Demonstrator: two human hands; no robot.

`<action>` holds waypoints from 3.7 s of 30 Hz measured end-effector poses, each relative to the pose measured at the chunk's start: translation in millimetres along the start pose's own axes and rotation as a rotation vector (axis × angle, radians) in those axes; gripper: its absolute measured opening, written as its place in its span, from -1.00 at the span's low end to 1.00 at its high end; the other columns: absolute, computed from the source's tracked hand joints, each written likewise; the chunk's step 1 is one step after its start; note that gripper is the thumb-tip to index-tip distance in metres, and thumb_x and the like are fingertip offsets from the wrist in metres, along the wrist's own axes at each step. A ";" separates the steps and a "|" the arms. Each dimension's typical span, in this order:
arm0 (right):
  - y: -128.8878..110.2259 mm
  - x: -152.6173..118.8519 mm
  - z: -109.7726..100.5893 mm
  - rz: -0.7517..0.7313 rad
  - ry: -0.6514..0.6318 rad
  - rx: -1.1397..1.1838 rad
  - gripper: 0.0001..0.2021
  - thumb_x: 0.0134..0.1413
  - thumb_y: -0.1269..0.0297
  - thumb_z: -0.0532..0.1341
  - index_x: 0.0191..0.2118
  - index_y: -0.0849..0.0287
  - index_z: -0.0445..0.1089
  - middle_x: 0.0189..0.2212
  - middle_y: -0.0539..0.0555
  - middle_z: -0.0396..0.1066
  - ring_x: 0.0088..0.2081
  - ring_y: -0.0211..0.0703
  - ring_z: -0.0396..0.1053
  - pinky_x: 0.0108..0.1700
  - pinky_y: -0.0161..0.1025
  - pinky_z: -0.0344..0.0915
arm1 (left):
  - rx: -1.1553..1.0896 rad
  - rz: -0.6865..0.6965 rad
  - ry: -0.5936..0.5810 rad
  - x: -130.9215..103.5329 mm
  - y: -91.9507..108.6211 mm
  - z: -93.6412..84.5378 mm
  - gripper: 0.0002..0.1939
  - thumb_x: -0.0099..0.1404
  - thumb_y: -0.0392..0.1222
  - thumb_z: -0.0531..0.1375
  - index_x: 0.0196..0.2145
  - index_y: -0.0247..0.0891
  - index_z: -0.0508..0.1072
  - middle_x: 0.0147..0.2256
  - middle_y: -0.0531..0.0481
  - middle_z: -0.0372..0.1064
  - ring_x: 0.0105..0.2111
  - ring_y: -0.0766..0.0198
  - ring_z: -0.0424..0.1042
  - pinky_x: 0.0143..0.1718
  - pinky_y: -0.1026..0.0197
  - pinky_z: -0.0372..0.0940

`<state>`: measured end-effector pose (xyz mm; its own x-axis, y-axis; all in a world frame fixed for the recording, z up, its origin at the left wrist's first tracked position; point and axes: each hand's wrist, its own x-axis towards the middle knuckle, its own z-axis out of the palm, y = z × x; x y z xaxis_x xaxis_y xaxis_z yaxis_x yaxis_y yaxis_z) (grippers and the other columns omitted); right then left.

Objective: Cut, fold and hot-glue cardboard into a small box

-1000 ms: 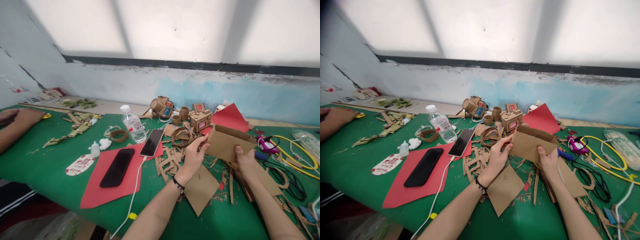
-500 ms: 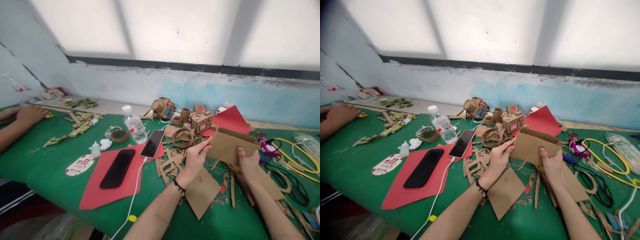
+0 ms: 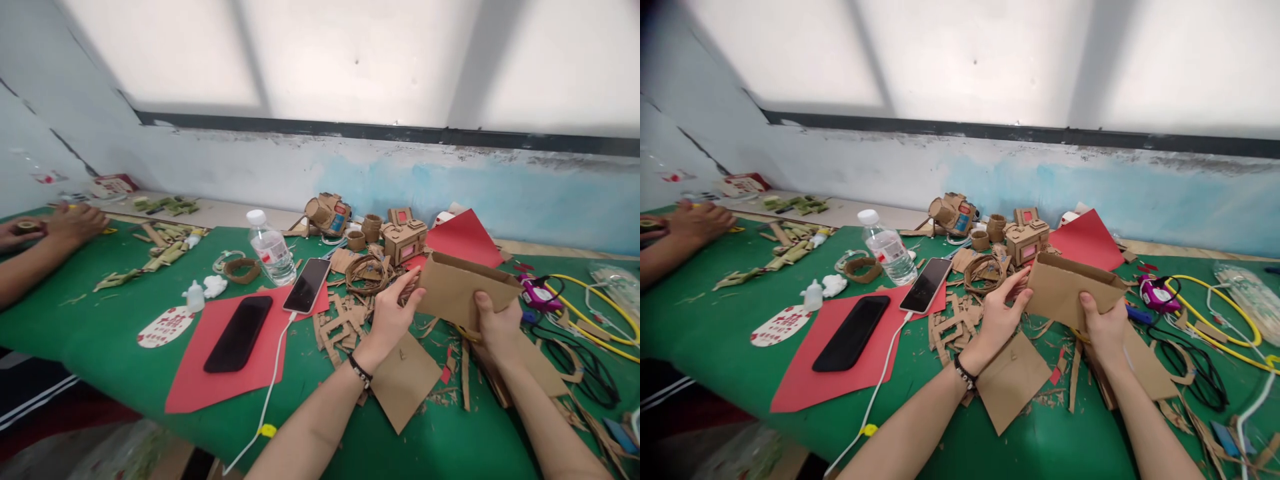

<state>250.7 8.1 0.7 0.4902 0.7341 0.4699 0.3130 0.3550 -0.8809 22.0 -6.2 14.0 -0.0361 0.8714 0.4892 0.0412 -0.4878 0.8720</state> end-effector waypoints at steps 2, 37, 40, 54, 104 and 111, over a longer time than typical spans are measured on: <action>-1.2 0.1 -0.2 0.013 -0.018 0.012 -0.39 -0.09 -0.16 0.49 -0.02 0.16 0.51 -0.08 0.26 0.62 -0.01 0.25 0.59 0.10 0.18 0.51 | -0.007 -0.009 -0.010 -0.1 -2.2 0.8 -0.54 0.53 0.02 0.29 0.30 -0.11 0.54 0.16 -0.11 0.63 0.08 0.07 0.67 0.17 0.05 0.57; -11.3 -1.0 0.6 0.023 -0.039 -0.011 -0.38 -0.13 -0.19 0.49 -0.07 0.18 0.48 -0.07 0.30 0.62 -0.05 0.23 0.58 0.03 0.12 0.52 | 0.002 -0.002 -0.030 -0.1 -1.6 2.8 -0.59 0.56 0.01 0.22 0.27 -0.14 0.49 0.11 -0.14 0.62 0.07 0.09 0.66 0.10 0.10 0.57; -8.6 -0.9 0.2 0.007 -0.030 -0.022 -0.39 -0.11 -0.18 0.49 -0.06 0.18 0.48 -0.06 0.29 0.62 -0.05 0.21 0.58 0.03 0.11 0.52 | 0.018 0.007 -0.026 -0.2 -2.3 2.9 -0.59 0.56 0.01 0.22 0.27 -0.14 0.48 0.11 -0.13 0.62 0.08 0.10 0.65 0.10 0.11 0.56; -19.2 -10.8 3.3 0.022 -0.327 0.029 -0.35 0.00 -0.17 0.48 0.08 0.20 0.49 0.01 0.32 0.62 0.03 0.24 0.59 0.12 0.12 0.52 | 0.010 0.039 -0.101 -1.8 0.8 -1.9 -0.18 0.53 0.33 0.15 0.50 -0.18 0.09 0.44 -0.28 0.27 0.40 -0.02 0.37 0.39 0.02 0.32; 4.2 -6.3 5.0 -0.143 -0.345 0.087 -0.24 0.29 -0.39 0.22 0.38 0.01 0.31 0.29 0.27 0.46 0.33 0.20 0.44 0.42 0.25 0.33 | 0.155 0.004 -0.105 -13.4 -32.2 3.0 -0.37 0.61 0.35 -0.09 0.13 -0.24 0.42 -0.10 -0.22 0.60 -0.20 0.08 0.60 -0.08 0.10 0.46; 6.5 -5.2 10.2 -0.153 -0.290 -0.048 -0.39 0.40 -0.32 0.14 0.30 -0.01 0.42 0.20 0.26 0.56 0.22 0.24 0.54 0.31 0.29 0.44 | 0.132 -0.079 -0.047 -12.3 -31.8 5.2 -0.38 0.59 0.37 -0.05 0.16 -0.23 0.36 -0.19 -0.11 0.56 -0.50 0.23 0.54 -0.49 0.22 0.39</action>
<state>241.9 12.4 -8.0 0.1849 0.8111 0.5549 0.4062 0.4510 -0.7947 26.3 -1.2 -19.9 0.0023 0.9096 0.4155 0.1712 -0.4097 0.8960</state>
